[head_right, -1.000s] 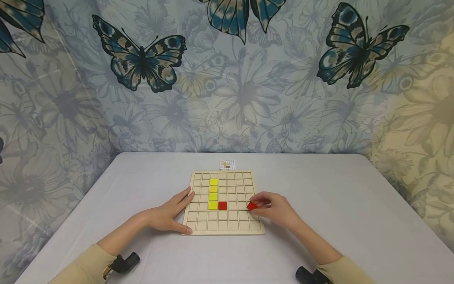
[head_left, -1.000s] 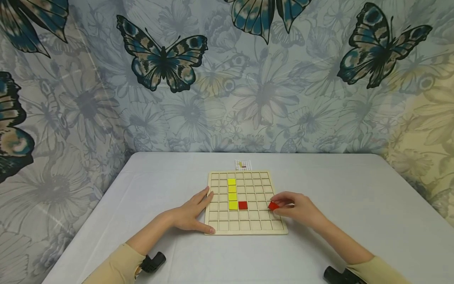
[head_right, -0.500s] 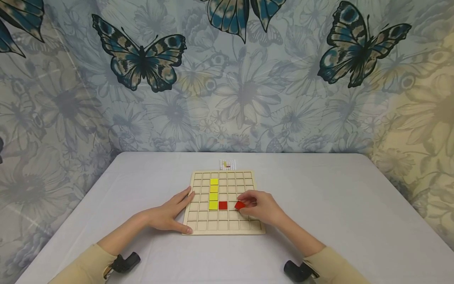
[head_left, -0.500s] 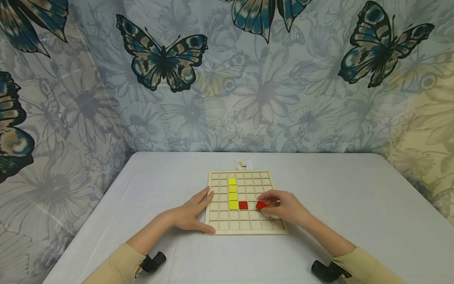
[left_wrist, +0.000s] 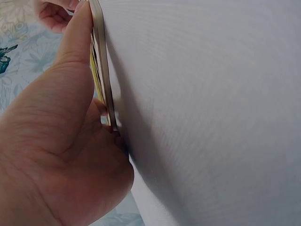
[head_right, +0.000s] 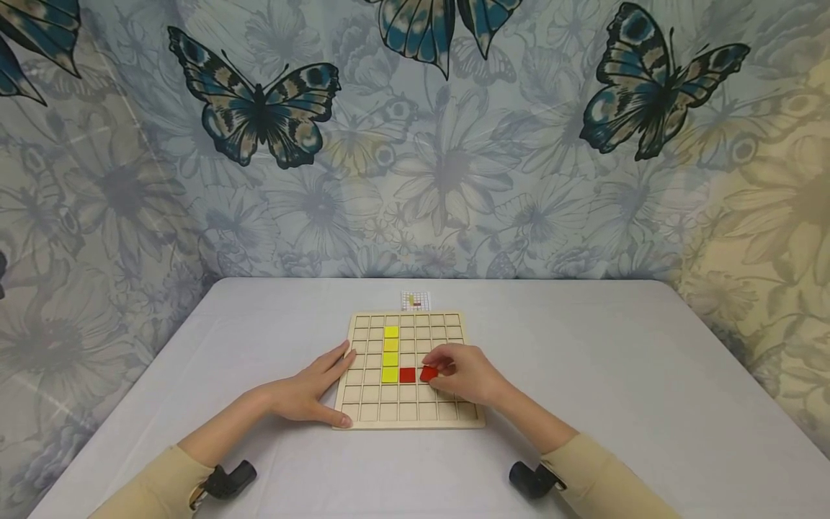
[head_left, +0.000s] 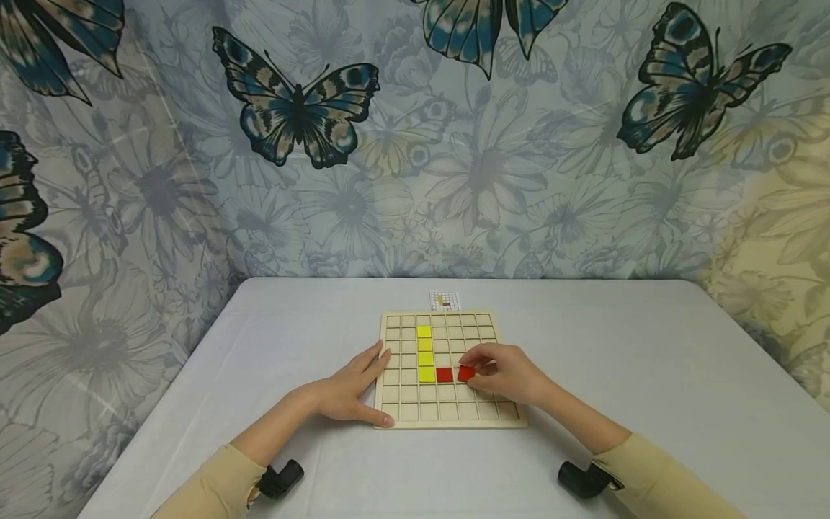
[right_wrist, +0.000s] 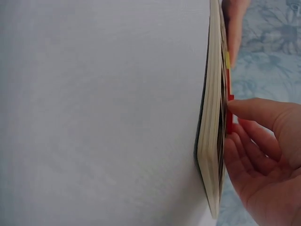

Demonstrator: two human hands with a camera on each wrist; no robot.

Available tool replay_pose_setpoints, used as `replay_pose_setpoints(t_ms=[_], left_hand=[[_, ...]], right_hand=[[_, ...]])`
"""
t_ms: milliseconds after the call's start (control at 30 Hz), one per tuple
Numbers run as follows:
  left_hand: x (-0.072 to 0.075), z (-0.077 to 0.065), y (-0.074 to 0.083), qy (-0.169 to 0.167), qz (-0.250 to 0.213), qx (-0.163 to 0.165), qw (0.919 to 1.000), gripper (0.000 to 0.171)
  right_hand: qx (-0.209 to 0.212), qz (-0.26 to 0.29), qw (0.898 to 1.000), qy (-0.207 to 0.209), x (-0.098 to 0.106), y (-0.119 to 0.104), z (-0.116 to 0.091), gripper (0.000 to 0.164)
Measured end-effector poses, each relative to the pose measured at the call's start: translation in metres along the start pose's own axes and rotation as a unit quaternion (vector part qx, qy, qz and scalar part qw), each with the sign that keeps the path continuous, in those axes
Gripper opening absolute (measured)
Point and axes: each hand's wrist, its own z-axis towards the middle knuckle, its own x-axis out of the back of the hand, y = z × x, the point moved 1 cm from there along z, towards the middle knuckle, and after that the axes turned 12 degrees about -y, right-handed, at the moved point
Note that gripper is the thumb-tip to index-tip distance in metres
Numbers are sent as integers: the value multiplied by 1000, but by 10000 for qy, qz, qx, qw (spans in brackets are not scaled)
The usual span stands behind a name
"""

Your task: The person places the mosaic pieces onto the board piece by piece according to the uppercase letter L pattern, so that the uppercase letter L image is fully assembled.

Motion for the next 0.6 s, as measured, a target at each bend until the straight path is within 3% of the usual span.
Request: replay_pose_setpoints(t_ms=[600], left_hand=[[0,0,0,26,-96,33,9999,114]], right_hand=[[326,-73,9992,-213,1,3,5,25]])
